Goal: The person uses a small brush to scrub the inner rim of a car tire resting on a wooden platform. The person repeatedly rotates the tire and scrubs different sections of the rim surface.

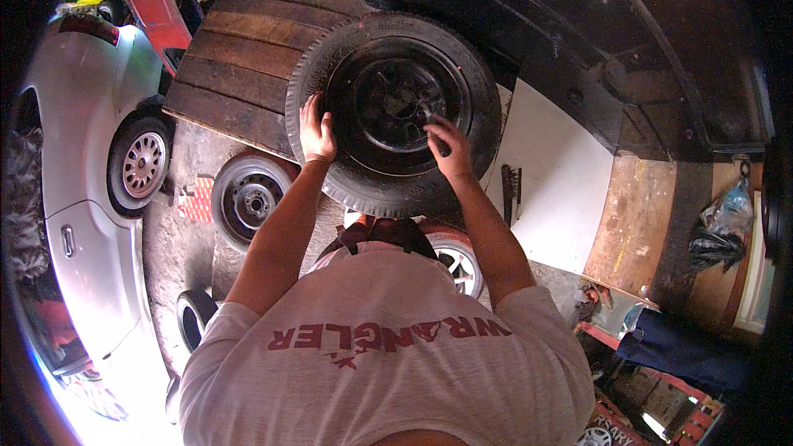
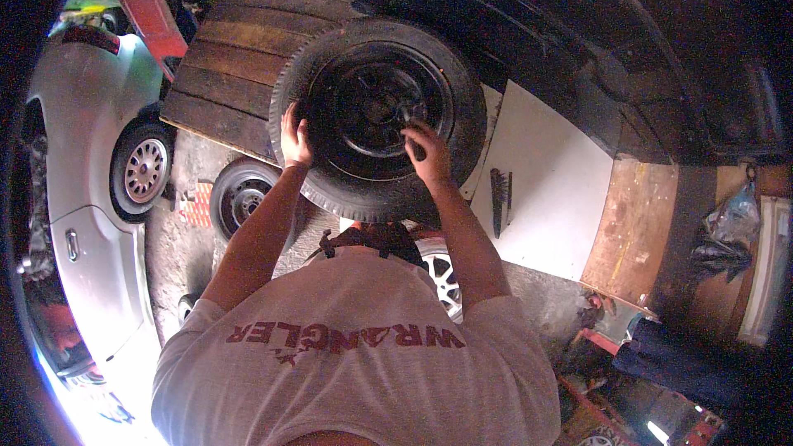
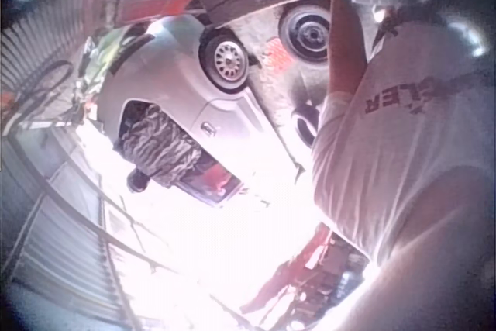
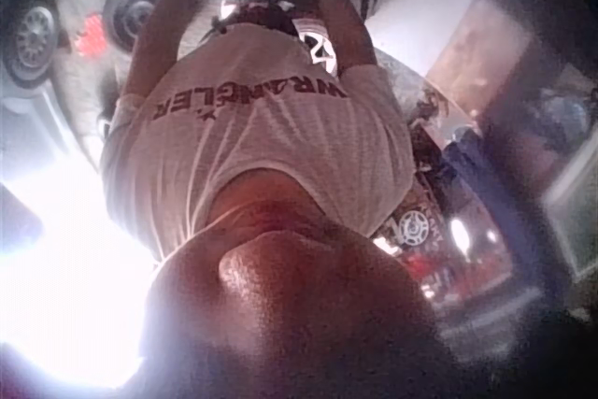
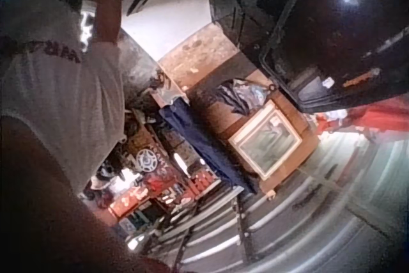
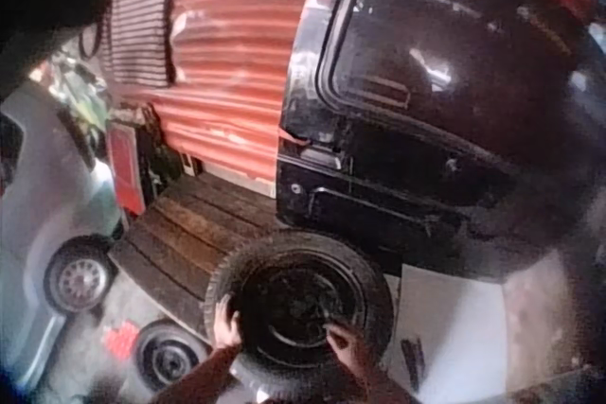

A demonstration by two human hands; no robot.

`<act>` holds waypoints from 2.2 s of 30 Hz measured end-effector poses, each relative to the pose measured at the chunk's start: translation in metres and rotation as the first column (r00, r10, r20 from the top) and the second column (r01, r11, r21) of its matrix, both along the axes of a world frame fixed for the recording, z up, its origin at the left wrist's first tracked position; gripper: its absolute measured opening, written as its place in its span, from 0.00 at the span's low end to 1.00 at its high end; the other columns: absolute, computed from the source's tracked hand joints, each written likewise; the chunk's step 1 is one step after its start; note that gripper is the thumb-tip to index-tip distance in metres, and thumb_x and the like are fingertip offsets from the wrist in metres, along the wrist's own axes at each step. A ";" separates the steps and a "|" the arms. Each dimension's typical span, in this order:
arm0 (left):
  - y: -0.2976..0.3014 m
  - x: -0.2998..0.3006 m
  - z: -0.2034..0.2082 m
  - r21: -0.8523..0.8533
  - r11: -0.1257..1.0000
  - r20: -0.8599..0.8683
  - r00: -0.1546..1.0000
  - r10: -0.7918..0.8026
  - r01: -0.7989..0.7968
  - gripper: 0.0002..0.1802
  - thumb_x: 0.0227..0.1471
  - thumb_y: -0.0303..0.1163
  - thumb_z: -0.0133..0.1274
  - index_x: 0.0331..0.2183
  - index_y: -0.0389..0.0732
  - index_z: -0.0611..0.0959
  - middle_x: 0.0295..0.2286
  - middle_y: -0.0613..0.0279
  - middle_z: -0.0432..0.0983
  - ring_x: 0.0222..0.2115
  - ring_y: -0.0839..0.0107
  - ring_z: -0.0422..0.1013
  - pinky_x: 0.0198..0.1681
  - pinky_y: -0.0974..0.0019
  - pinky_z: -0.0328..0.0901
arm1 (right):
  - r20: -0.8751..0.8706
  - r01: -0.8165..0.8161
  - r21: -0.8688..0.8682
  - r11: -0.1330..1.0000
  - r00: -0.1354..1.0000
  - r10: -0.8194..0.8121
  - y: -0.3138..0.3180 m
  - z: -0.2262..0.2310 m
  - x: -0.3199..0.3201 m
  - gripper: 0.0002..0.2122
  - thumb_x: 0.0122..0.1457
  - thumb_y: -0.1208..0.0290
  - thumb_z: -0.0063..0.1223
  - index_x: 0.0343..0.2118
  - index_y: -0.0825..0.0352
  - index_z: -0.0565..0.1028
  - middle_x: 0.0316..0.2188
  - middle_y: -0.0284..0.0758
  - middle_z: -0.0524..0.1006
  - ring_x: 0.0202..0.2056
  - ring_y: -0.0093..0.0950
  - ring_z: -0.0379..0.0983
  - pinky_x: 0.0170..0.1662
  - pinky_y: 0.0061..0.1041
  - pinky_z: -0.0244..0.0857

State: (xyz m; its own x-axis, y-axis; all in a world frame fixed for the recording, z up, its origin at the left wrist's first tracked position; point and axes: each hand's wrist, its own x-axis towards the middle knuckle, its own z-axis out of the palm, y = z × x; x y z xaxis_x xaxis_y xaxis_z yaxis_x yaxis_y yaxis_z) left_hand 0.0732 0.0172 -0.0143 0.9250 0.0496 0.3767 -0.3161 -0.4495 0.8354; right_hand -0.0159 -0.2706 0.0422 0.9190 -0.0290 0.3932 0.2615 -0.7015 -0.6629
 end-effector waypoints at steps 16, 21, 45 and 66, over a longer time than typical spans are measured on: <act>0.000 0.000 0.004 0.023 0.999 0.016 1.000 -0.025 0.025 0.28 0.58 0.44 0.39 0.56 0.40 0.68 0.54 0.48 0.65 0.58 0.49 0.57 0.64 0.49 0.43 | -0.029 -0.079 -0.062 0.995 0.997 0.078 -0.004 -0.004 -0.002 0.12 0.50 0.80 0.60 0.38 0.60 0.79 0.48 0.42 0.75 0.48 0.41 0.74 0.48 0.34 0.70; 0.001 0.000 0.002 0.056 0.998 0.016 1.000 -0.015 0.014 0.29 0.58 0.46 0.39 0.55 0.39 0.68 0.54 0.47 0.64 0.58 0.49 0.57 0.64 0.49 0.43 | 0.051 -0.123 0.003 0.992 0.991 0.123 0.003 -0.010 -0.019 0.11 0.49 0.78 0.62 0.37 0.62 0.79 0.43 0.42 0.78 0.46 0.40 0.75 0.46 0.36 0.70; -0.002 0.000 0.002 0.098 0.995 -0.007 1.000 -0.028 0.028 0.31 0.58 0.49 0.38 0.56 0.39 0.68 0.55 0.49 0.64 0.59 0.52 0.56 0.64 0.49 0.43 | 0.084 0.037 0.168 0.985 0.995 -0.052 -0.002 -0.006 -0.001 0.11 0.50 0.81 0.60 0.38 0.67 0.78 0.44 0.40 0.77 0.47 0.36 0.74 0.48 0.31 0.68; -0.002 -0.002 0.004 0.089 0.996 0.006 1.000 -0.017 0.017 0.31 0.58 0.50 0.38 0.55 0.38 0.69 0.54 0.48 0.65 0.58 0.49 0.57 0.63 0.49 0.45 | -0.073 0.130 0.001 0.992 0.989 -0.129 -0.006 -0.006 -0.014 0.14 0.52 0.70 0.61 0.44 0.60 0.79 0.38 0.40 0.79 0.41 0.38 0.76 0.44 0.33 0.69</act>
